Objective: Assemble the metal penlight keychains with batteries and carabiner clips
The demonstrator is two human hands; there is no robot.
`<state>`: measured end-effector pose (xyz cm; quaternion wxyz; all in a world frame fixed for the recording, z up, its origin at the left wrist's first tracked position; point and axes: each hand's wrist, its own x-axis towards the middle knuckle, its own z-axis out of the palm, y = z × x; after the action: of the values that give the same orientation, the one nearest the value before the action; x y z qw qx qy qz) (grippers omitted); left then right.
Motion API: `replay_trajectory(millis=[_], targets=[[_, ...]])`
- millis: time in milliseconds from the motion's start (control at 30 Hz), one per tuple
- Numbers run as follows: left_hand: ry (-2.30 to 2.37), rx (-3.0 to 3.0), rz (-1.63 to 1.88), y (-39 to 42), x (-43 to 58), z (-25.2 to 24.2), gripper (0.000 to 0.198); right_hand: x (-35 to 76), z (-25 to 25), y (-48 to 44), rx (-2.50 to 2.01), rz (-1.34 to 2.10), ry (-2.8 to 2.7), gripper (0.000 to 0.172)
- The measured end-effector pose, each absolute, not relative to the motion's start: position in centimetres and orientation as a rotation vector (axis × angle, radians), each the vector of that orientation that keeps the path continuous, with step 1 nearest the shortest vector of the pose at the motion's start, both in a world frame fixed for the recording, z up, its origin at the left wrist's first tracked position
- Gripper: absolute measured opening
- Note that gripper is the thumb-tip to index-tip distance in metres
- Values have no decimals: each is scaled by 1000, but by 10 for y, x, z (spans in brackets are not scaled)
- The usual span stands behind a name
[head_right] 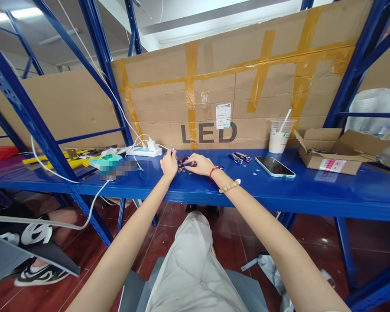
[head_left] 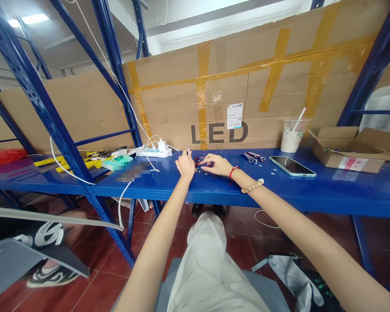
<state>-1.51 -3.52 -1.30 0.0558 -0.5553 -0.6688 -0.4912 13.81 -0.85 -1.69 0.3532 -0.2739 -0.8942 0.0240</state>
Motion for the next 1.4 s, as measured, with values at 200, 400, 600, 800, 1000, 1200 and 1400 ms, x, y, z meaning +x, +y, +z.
replay_trajectory(millis=[200,400,600,800,1000,1200,1400], targets=[[-2093,-1663,-1502,-38,-15,-11,30,136,-27,6,-546,5,-2460,16],[-2086,-1748,-1690,-36,-16,-13,38,141,-27,10,-622,4,-2444,17],[-1792,-2072,-1629,-30,-14,-16,30,141,-25,8,-611,-13,-2447,16],[-1717,-2230,-1543,-28,-13,-19,29,142,-24,9,-648,-25,-2463,14],[-1682,-2270,-1542,-27,-12,-20,29,143,-23,10,-658,24,-2437,13],[-1688,-2268,-1496,-23,-13,-21,27,144,-24,10,-642,167,-2402,13],[-1661,-2281,-1472,-22,-14,-22,28,143,-22,7,-745,141,-2436,14]])
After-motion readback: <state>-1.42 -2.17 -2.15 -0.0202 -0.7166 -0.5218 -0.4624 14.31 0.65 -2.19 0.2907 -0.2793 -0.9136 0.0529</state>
